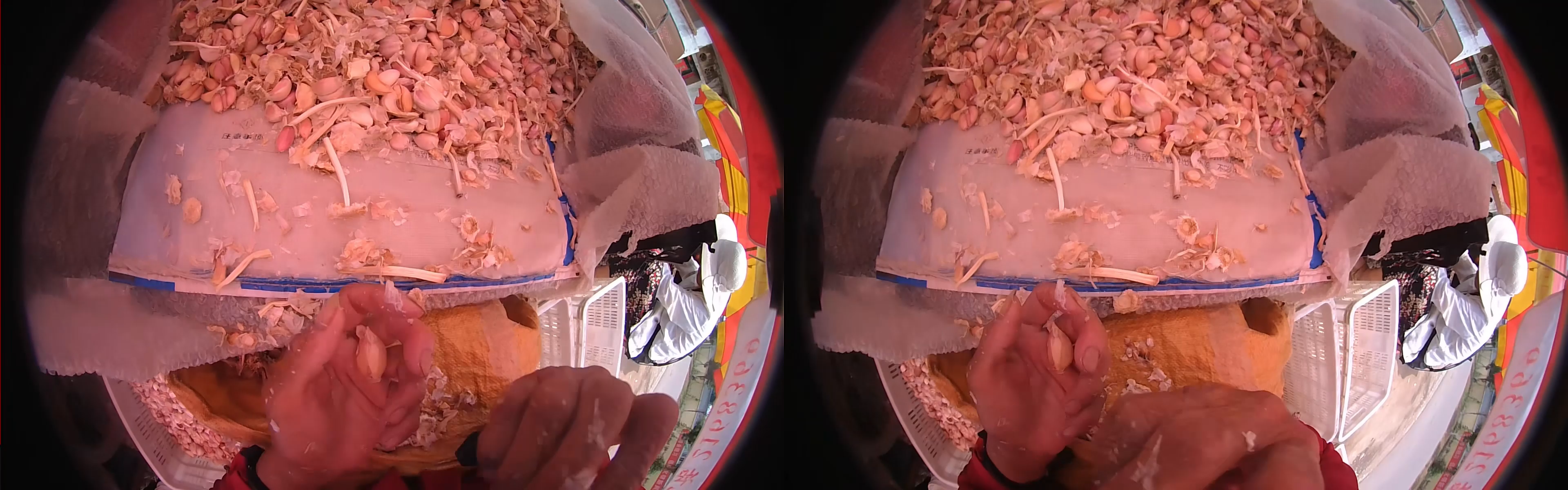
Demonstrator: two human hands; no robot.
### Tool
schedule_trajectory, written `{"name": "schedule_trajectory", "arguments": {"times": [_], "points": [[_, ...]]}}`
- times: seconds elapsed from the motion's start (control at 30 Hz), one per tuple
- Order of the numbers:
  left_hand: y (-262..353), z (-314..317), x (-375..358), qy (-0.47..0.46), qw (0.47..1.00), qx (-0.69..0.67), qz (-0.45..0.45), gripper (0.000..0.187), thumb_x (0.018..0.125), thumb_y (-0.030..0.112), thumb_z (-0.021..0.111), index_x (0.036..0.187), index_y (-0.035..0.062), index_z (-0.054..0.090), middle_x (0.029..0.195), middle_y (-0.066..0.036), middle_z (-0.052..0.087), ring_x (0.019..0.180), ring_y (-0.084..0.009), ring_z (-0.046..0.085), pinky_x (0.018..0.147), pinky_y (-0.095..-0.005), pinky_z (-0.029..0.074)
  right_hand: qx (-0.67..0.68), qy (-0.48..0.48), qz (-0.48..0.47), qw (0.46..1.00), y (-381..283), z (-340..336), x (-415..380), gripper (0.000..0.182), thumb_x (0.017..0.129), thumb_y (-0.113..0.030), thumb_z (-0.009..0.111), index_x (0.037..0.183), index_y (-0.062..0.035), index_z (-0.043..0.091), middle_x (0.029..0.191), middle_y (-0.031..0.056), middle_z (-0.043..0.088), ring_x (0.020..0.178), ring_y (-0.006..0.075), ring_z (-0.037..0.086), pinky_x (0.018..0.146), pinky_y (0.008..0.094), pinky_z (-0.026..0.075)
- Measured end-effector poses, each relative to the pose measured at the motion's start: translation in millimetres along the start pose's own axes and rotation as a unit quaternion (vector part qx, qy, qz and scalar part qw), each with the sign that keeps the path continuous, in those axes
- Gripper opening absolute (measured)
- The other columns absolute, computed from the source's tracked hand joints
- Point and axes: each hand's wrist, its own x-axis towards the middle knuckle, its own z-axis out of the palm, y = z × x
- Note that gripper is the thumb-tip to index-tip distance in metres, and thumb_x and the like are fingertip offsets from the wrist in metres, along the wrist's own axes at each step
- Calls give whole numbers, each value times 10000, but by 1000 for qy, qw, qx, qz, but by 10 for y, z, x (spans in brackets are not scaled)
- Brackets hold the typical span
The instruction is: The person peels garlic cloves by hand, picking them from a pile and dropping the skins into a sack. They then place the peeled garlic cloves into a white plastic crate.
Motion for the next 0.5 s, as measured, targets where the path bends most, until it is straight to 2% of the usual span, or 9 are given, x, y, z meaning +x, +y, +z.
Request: {"name": "schedule_trajectory", "arguments": {"times": [0.03, 0.1, 0.17, 0.2, 0.3, 0.33, 0.4, 0.5], "points": [[-12, 170, 30, 65, 998, -4, 21, 266, 976, 319, 375, 971, 76, 484, 725, -78, 474, 500, -135, 398, 383, -246, 343, -206, -41, 40, 977, 60, -68, 51, 211, 837, -226, 653, 919, -32, 647, 935, 160, 593, 784, 255, 564, 663, 346, 429], [-6, 216, 82, 67, 997, -27, 30, 265, 977, 318, 375, 947, 82, 492, 714, -62, 470, 513, -131, 406, 403, -243, 351, -418, -64, 94, 901, 144, -239, 190, 265, 820, -299, 680, 946, -65, 679, 965, 130, 578, 865, 253, 538, 754, 350, 410], [62, -153, 186, -47, 996, -70, 5, 265, 969, 302, 389, 865, 85, 499, 694, -51, 456, 496, -127, 393, 377, -236, 342, -433, -36, 131, 891, 244, -398, 356, 242, 823, -267, 674, 981, -83, 674, 959, 106, 586, 860, 242, 523, 755, 348, 405], [105, -282, 234, -81, 995, -59, -4, 265, 956, 273, 406, 772, 94, 474, 659, -37, 425, 473, -110, 358, 341, -219, 294, -441, -25, 152, 884, 279, -495, 440, 235, 825, -251, 671, 998, -92, 672, 956, 94, 589, 858, 236, 516, 756, 348, 403], [100, -306, 228, -97, 995, -36, -7, 257, 950, 253, 418, 750, 97, 458, 646, -29, 401, 459, -94, 324, 323, -214, 245, -466, 23, 216, 858, 380, -827, 659, 235, 830, -202, 662, 1049, -118, 664, 947, 57, 601, 852, 219, 495, 758, 346, 396], [102, -267, 220, -79, 996, -28, -21, 255, 948, 245, 415, 739, 100, 444, 640, -19, 394, 464, -89, 316, 338, -209, 241, -554, -13, 159, 817, 521, -990, 739, 244, 810, -175, 661, 1049, -130, 655, 933, 56, 598, 855, 226, 497, 761, 354, 390], [106, -232, 226, -69, 997, -32, -14, 253, 946, 244, 420, 738, 101, 441, 637, -15, 385, 468, -88, 312, 350, -204, 244, -707, -88, 38, 701, 853, -1270, 860, 282, 770, -122, 659, 1049, -154, 637, 905, 53, 594, 862, 241, 501, 767, 371, 380], [137, -292, 255, -60, 997, -55, 11, 249, 959, 227, 386, 751, 94, 421, 638, -21, 380, 470, -93, 313, 339, -206, 259, -748, -106, 103, 647, 972, -1217, 894, 318, 704, -82, 660, 1006, -174, 618, 881, 44, 583, 890, 269, 496, 790, 408, 360]]}}
